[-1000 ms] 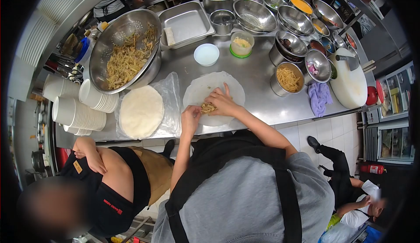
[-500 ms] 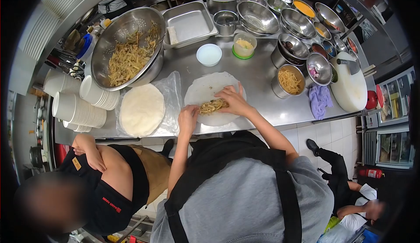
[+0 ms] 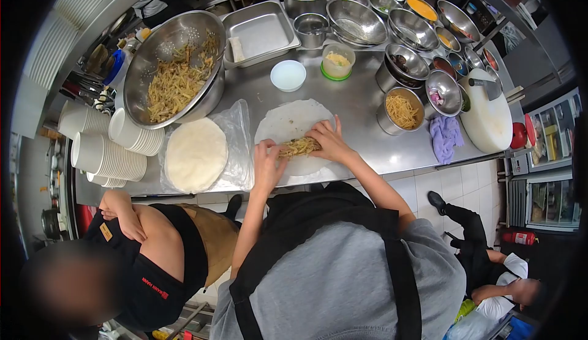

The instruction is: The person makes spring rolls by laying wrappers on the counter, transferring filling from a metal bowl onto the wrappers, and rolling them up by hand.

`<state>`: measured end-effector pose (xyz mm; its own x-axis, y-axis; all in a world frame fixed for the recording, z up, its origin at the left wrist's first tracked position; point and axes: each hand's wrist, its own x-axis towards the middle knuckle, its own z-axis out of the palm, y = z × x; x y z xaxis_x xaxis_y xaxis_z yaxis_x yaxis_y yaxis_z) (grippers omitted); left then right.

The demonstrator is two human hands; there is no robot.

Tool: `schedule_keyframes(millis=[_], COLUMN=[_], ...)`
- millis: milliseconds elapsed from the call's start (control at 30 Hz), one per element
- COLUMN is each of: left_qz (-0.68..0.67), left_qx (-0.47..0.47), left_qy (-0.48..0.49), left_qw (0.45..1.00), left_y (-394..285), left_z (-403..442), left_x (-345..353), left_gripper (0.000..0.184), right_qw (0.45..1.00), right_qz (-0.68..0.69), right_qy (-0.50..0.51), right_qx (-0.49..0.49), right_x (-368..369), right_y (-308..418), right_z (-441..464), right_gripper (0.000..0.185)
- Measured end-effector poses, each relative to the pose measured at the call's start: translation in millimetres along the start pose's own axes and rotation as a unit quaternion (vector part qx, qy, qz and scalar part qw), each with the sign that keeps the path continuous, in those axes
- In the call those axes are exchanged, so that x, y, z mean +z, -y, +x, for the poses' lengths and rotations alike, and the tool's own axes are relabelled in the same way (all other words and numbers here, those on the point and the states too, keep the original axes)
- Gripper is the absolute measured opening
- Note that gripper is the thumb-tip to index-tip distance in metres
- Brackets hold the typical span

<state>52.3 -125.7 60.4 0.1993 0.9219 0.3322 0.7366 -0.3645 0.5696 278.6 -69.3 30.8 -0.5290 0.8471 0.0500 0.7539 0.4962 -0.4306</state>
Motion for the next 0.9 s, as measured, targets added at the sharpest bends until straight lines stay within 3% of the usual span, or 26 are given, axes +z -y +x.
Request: schedule_keyframes(millis=[233, 333, 533, 633, 733, 900], left_qz=[0.07, 0.094, 0.093, 0.019, 0.068, 0.114], left_qx=[0.143, 0.164, 0.142, 0.042, 0.006, 0.028], left_qy=[0.129, 0.128, 0.095, 0.031, -0.018, 0.007], left_qw=[0.979, 0.974, 0.981, 0.998, 0.998, 0.993], left_y=[-12.6, -10.9, -13.9, -9.1, 9.3, 8.9], left_z=[-6.4, -6.0, -12.3, -10.9, 1.7, 16.5], left_x=[7.2, 10.9, 12.2, 4.6, 5.6, 5.6], left_gripper=[0.023, 0.021, 0.022, 0.022, 0.021, 0.019], right_qw=[0.995, 0.998, 0.999, 0.999, 0.995, 0.994], right_qz=[0.085, 0.056, 0.02, 0.012, 0.058, 0.068], right_qy=[-0.047, -0.04, -0.041, -0.039, -0.081, -0.081], right_qx=[0.009, 0.016, 0.007, 0.006, -0.009, -0.029], right_x=[-18.5, -19.3, -0.6, -8.4, -12.8, -3.0], right_y=[-10.1, -16.8, -21.2, -23.6, -14.1, 1.9], right_z=[-12.3, -16.2, -14.0, -16.1, -12.4, 6.0], right_gripper=[0.077, 0.076, 0.06, 0.051, 0.04, 0.015])
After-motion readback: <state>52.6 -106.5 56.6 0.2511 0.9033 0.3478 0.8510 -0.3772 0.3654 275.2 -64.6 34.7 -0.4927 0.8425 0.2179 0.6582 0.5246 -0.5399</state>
